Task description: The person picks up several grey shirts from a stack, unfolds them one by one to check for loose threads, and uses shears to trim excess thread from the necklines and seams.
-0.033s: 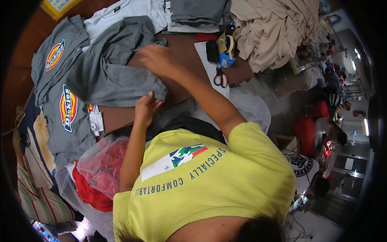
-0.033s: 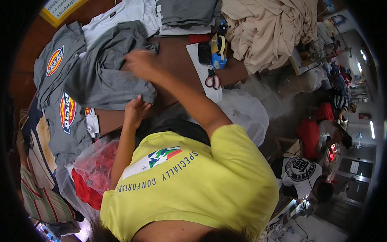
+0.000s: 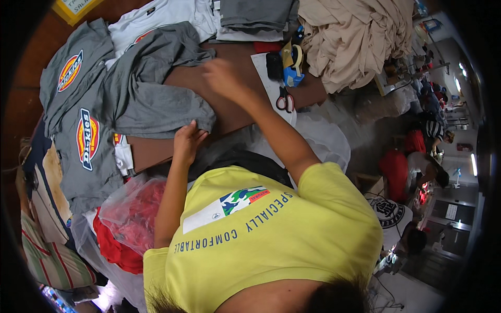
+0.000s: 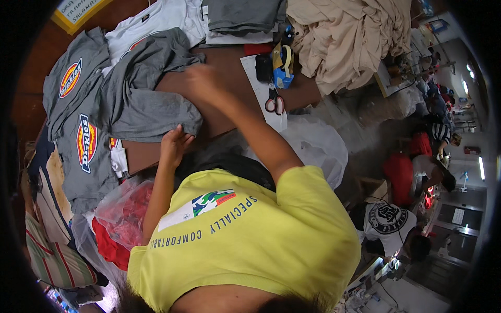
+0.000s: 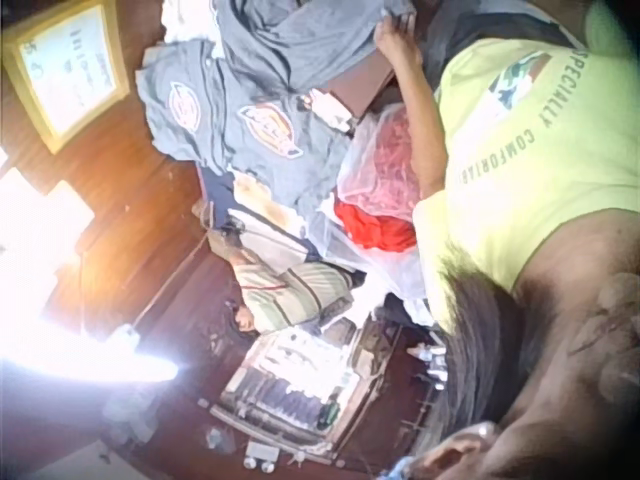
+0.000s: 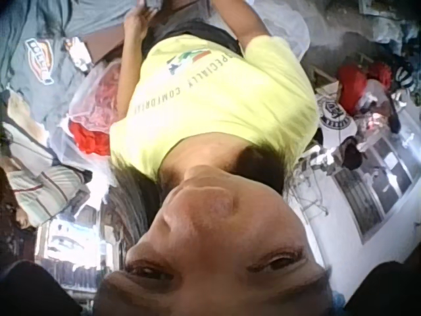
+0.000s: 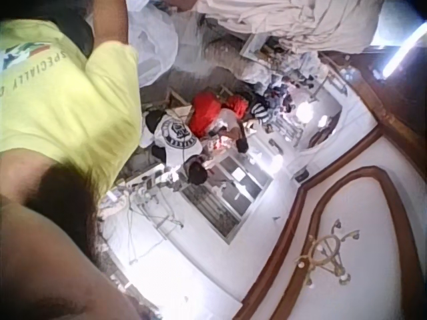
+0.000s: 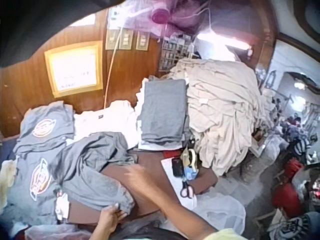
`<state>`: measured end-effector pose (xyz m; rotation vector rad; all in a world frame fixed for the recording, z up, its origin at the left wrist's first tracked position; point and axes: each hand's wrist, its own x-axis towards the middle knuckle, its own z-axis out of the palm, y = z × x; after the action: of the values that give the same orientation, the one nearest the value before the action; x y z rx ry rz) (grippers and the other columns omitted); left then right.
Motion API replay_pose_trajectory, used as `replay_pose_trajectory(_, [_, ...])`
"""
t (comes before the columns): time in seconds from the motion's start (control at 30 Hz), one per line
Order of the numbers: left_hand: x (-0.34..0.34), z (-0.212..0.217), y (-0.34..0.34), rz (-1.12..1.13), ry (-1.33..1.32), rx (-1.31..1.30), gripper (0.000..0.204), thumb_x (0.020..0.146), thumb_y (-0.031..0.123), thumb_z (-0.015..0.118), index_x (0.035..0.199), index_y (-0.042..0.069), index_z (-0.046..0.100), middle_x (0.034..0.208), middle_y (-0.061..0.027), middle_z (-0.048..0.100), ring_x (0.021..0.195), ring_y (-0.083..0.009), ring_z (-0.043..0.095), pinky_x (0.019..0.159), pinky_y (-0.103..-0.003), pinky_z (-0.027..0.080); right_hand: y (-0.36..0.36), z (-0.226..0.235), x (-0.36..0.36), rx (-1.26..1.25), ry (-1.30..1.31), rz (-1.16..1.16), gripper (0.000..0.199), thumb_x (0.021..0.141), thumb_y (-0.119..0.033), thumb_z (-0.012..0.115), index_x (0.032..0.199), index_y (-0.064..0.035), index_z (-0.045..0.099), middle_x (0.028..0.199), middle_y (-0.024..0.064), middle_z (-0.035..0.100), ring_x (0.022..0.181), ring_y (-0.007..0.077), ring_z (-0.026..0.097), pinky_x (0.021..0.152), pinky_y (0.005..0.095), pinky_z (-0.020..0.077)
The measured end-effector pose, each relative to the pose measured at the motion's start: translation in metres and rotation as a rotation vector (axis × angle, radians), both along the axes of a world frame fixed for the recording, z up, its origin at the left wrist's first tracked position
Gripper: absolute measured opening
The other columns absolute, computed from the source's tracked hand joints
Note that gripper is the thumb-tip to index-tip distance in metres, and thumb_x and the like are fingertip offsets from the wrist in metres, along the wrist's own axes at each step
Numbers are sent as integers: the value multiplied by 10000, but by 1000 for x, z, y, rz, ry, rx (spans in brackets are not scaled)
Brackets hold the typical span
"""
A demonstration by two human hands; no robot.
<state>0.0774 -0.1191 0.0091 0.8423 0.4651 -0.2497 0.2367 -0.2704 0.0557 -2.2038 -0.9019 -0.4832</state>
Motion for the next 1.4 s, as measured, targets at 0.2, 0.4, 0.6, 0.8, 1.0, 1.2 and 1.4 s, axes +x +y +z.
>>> replay_pose_trajectory(0.2, [-17,-10,4,110,116,42,201,865,241,588,812,86,471,764,-25,521,752,-178,558,835,-370,464,-182,-54,-61,-532,647,-782,568,762,-243,662,1250,-104,407,1113,199,523,1026,366,531,839,439,446])
replay_pose_trajectory(0.4, [-14,-15,-5,101,83,43,226,865,246,592,912,65,465,816,-27,547,786,-169,555,881,-359,413,-223,-73,-65,-385,574,-662,548,741,-164,640,1243,-86,436,1063,223,557,955,363,569,807,423,453])
replay_pose_trajectory(0.6, [-16,-17,-3,216,-1,117,169,854,180,600,912,83,474,812,-12,559,778,-136,555,812,-320,447,-222,1,-68,-317,740,-616,457,661,-125,644,1105,-39,578,810,178,632,770,311,616,684,381,470])
replay_pose_trajectory(0.8, [-21,-14,-3,182,-25,193,118,837,126,616,827,71,512,749,6,537,706,-91,530,731,-265,464,-224,94,-87,-706,861,-527,461,665,-111,673,1113,-50,587,749,110,628,731,192,624,667,300,474])
replay_pose_trajectory(1.0, [-23,-23,-16,193,-93,271,130,800,64,648,812,52,520,727,17,499,679,-58,494,669,-197,439,-169,45,-109,295,917,-51,632,724,190,429,1291,-90,450,921,46,600,751,98,606,684,202,470])
replay_pose_trajectory(1.2, [-21,-14,-21,243,-149,198,260,772,-8,644,925,87,457,868,12,500,806,-87,532,753,-242,476,-108,-38,-142,271,1067,148,531,750,146,486,1227,-85,503,876,53,585,802,95,600,696,205,461])
replay_pose_trajectory(1.4, [-24,-4,-25,261,-103,151,284,771,-9,634,967,83,451,879,9,494,835,-96,537,769,-244,478,-99,-44,-143,-2,999,64,540,674,67,677,1163,-83,506,733,5,474,600,69,474,561,200,418])
